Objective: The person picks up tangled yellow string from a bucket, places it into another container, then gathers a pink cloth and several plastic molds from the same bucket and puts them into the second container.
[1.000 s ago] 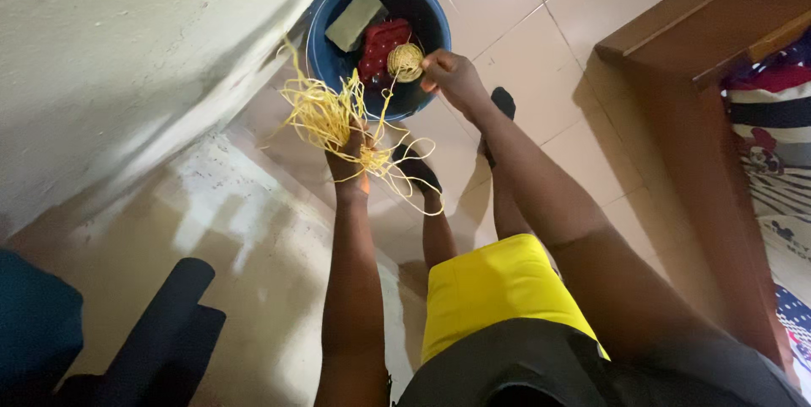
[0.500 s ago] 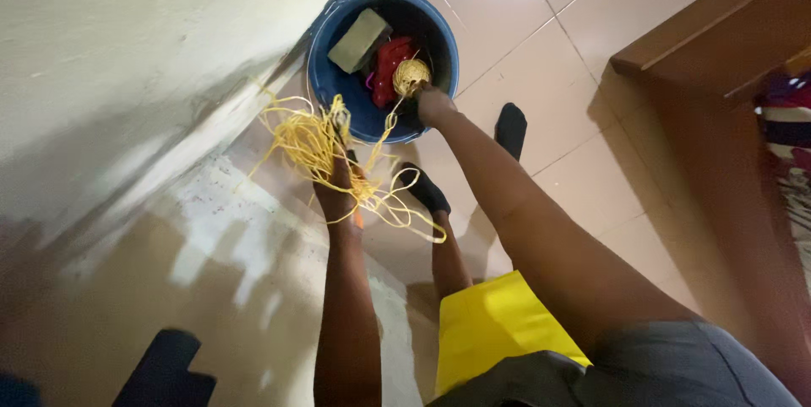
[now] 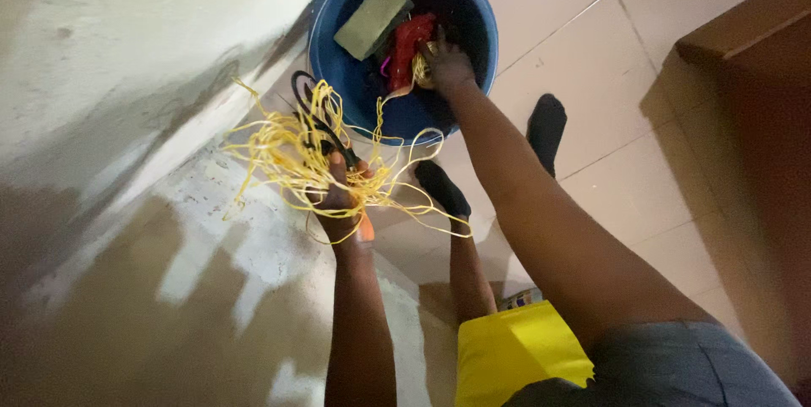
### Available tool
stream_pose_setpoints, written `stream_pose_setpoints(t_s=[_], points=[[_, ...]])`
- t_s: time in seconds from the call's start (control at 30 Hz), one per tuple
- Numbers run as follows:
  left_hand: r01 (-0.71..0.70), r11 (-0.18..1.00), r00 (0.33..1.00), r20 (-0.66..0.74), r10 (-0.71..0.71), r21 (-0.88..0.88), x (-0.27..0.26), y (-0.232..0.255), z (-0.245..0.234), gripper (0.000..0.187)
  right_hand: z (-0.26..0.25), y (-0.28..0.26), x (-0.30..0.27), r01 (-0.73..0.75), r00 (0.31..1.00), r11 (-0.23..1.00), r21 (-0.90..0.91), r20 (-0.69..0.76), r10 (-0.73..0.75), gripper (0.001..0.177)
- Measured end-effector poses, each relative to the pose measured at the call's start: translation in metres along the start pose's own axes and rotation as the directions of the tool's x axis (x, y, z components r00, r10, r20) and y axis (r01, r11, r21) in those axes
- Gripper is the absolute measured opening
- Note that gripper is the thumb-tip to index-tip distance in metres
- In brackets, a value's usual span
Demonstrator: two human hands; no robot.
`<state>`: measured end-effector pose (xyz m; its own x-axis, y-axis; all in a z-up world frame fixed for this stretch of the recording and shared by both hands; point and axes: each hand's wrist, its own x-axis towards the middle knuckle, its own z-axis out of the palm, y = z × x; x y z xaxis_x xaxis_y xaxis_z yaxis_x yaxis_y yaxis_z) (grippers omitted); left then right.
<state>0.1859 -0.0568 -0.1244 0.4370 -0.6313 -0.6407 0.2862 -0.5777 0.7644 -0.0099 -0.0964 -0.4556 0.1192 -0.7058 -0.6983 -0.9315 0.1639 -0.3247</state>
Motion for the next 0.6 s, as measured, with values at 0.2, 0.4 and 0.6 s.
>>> stream_pose_setpoints(t_s=[0.2,0.4,0.6], points=[[-0.08,0.988,0.994,0.058,0.088,-0.132,-0.006,-0.004,-0.002,0.037,0.017,0.011,0.022,0.045,0.987,0.999,-0.022,-0.151,-0.048,0.043],[-0.032,0.997,0.999,0.026,0.035,-0.074,-0.013,-0.009,-0.012,0.041,-0.044,-0.004,-0.046,0.065,0.933,0.906,0.418,-0.347,0.093,0.049],[-0.041,0.973,0.983,0.167,0.081,-0.228,-0.022,-0.009,0.001,0.052,-0.123,-0.025,-0.158,0.073,0.937,0.814,0.576,-0.318,0.141,0.039]])
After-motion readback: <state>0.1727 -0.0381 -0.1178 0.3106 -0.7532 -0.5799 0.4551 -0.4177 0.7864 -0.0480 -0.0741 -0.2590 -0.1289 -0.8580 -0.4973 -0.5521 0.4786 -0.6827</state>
